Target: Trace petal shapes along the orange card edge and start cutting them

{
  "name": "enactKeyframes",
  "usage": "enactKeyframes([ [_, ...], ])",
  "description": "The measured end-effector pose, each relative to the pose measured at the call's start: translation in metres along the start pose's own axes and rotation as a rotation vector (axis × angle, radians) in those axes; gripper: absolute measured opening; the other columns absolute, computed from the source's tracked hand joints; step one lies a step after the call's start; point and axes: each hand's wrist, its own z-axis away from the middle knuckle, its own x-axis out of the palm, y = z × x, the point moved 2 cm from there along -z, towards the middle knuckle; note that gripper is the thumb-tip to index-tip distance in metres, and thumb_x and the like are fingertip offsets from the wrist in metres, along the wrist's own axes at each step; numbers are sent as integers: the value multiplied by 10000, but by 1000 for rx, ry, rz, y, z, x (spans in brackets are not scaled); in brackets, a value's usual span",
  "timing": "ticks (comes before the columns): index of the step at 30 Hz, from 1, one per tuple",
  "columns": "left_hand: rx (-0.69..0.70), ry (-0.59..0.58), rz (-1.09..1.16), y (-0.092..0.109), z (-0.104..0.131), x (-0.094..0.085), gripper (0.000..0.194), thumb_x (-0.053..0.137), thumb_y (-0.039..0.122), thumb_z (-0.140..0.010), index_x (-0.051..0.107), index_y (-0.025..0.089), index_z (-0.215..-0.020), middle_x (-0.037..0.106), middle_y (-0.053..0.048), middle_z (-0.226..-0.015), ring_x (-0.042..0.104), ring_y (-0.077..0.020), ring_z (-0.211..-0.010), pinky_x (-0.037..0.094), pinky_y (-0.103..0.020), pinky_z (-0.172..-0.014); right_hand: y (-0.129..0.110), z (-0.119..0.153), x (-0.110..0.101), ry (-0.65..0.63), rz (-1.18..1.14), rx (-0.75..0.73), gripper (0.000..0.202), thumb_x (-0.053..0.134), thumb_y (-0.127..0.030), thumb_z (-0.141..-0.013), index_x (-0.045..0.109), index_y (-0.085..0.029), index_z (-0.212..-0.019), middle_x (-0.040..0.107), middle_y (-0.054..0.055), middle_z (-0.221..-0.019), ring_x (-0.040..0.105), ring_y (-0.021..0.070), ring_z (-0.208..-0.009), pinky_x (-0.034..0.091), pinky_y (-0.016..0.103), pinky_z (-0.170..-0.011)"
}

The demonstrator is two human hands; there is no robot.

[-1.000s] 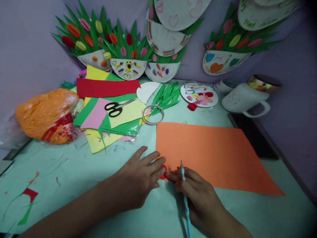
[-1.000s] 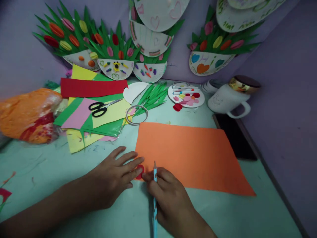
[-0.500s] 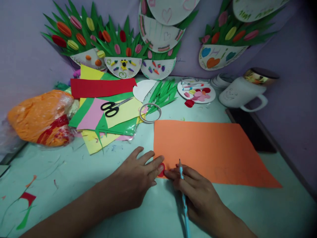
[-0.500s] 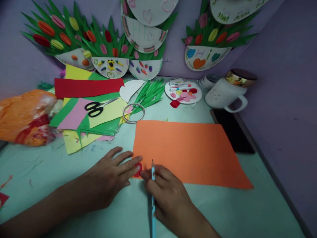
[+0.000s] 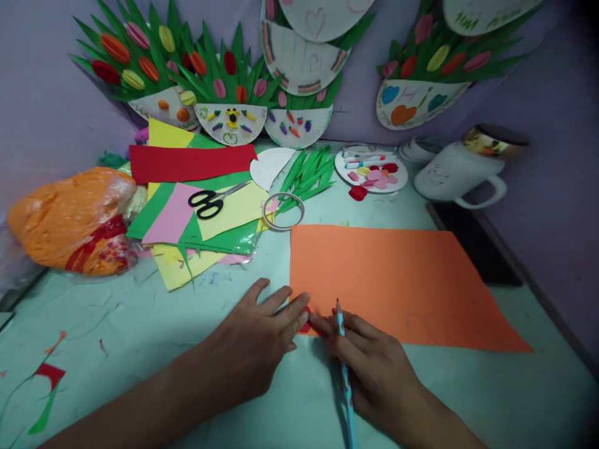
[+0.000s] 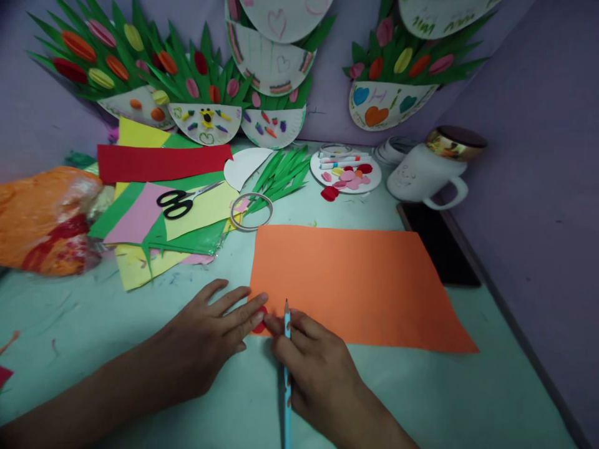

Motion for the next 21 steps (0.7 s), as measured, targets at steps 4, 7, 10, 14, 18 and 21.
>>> enactKeyframes([
  [4,-5,1,-6,2,1,0,339,440,264,-969,550,149,-1268,510,-64,-1402,445,-263,-1230,291,-480,-1006,0,0,-1,4,9,-6,487,434,5,-715,552,-154,-1160,744,87,-836,682,242,-890,602,340,-765],
  [7,-3,7,-8,3,3,2,340,438,260,-970,543,143,-1271,510,-57,-1402,436,-264,-1233,279,-484,-999,0,0,0,-1,17,-1,510,426,12,-708,547,-150,-1176,744,84,-819,679,244,-895,603,352,-769],
  [10,-7,17,0,3,3,5,338,431,259,-973,534,141,-1273,515,-48,-1399,425,-260,-1240,255,-485,-1002,1,1,1,-7,6,10,474,431,24,-702,565,-162,-1116,752,89,-946,673,240,-891,601,354,-767],
  [14,-3,21,-9,2,3,6,343,420,260,-975,530,136,-1275,510,-57,-1403,412,-271,-1242,234,-492,-1001,2,1,2,-10,-2,2,452,440,28,-693,561,-183,-1073,742,75,-1053,665,235,-952,593,350,-807],
  [18,4,-34,-26,3,2,1,340,413,247,-979,532,130,-1276,499,-59,-1412,418,-271,-1238,262,-484,-987,0,1,0,-1,16,-5,395,432,25,-712,560,-199,-1011,753,80,-1008,687,228,-907,595,349,-797],
  [21,6,-45,-32,4,2,-1,345,405,244,-981,531,122,-1279,491,-69,-1418,422,-276,-1235,272,-486,-982,-1,0,-1,-7,41,-7,383,430,22,-717,568,-190,-1005,758,89,-956,691,227,-884,595,342,-790],
])
